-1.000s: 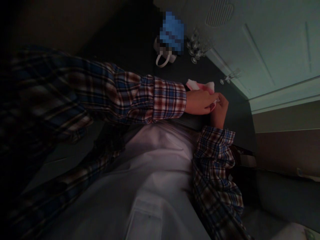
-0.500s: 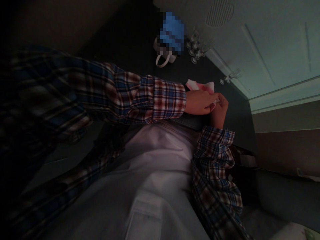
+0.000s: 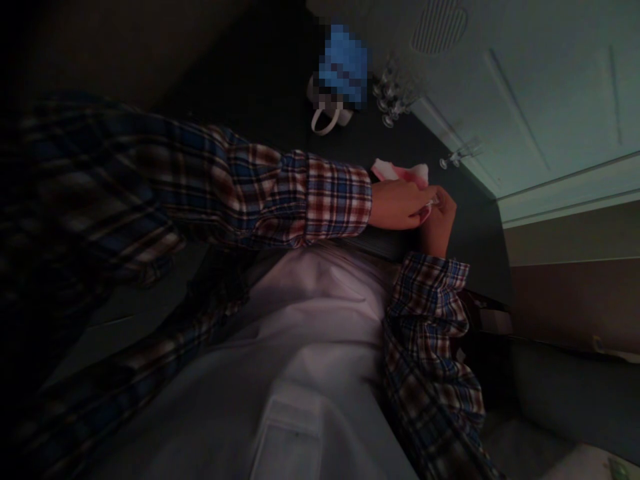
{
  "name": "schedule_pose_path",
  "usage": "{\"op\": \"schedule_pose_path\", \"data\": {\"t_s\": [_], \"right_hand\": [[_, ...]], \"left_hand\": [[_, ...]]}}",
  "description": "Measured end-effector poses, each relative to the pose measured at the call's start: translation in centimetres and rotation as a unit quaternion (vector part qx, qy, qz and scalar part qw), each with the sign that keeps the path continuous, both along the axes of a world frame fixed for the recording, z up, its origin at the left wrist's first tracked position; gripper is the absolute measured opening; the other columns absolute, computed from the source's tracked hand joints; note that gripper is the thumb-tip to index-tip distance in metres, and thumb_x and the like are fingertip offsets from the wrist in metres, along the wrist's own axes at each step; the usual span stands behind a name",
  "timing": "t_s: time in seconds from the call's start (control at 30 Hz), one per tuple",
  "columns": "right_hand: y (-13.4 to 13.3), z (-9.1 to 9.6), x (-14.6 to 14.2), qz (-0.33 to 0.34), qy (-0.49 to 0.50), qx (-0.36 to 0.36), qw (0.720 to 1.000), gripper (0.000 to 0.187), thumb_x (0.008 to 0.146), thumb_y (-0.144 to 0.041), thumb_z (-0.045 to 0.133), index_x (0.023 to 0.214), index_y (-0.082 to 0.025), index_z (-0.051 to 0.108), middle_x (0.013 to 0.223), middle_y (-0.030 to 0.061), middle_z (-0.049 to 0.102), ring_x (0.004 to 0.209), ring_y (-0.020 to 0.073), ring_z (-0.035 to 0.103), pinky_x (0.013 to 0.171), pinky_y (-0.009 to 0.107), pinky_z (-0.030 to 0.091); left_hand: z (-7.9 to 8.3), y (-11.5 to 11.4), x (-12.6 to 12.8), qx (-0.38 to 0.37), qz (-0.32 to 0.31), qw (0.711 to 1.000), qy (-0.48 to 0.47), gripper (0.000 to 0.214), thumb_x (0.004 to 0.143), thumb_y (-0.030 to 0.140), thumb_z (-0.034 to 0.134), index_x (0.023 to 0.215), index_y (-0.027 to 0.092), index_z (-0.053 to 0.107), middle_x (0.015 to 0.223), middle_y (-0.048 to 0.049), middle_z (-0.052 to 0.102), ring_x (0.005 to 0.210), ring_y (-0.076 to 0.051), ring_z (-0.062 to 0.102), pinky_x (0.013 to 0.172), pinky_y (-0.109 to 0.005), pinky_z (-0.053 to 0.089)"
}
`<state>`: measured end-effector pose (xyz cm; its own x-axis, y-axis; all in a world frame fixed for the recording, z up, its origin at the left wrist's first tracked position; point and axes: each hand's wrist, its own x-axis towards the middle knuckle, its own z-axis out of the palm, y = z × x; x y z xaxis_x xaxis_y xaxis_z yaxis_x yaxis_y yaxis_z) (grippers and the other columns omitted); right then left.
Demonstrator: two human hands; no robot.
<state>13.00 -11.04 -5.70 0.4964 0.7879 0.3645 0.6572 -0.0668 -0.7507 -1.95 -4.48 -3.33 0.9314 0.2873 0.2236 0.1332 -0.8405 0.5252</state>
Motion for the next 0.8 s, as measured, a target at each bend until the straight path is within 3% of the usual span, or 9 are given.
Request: {"op": "schedule_pose_path", "data": {"t_s": [0.8], "right_hand": [[0.03,0.07,-0.12,-0.003,-0.009,-0.010,1.000,0.017,0.063,-0.023,0.047,0.062,-0.008,0.039,0.060,-0.0017,0.038,0.060,-0.0003,0.031,0.055,0.015,0.024]], "left_hand": [[-0.02,0.21,-0.17,0.001,-0.003,1.000,-0.005,0.048,0.094,0.020,0.035,0.139,0.004,0.041,0.121,-0.0154,0.055,0.122,-0.025,0.053,0.106,-0.034,0.043]]}}
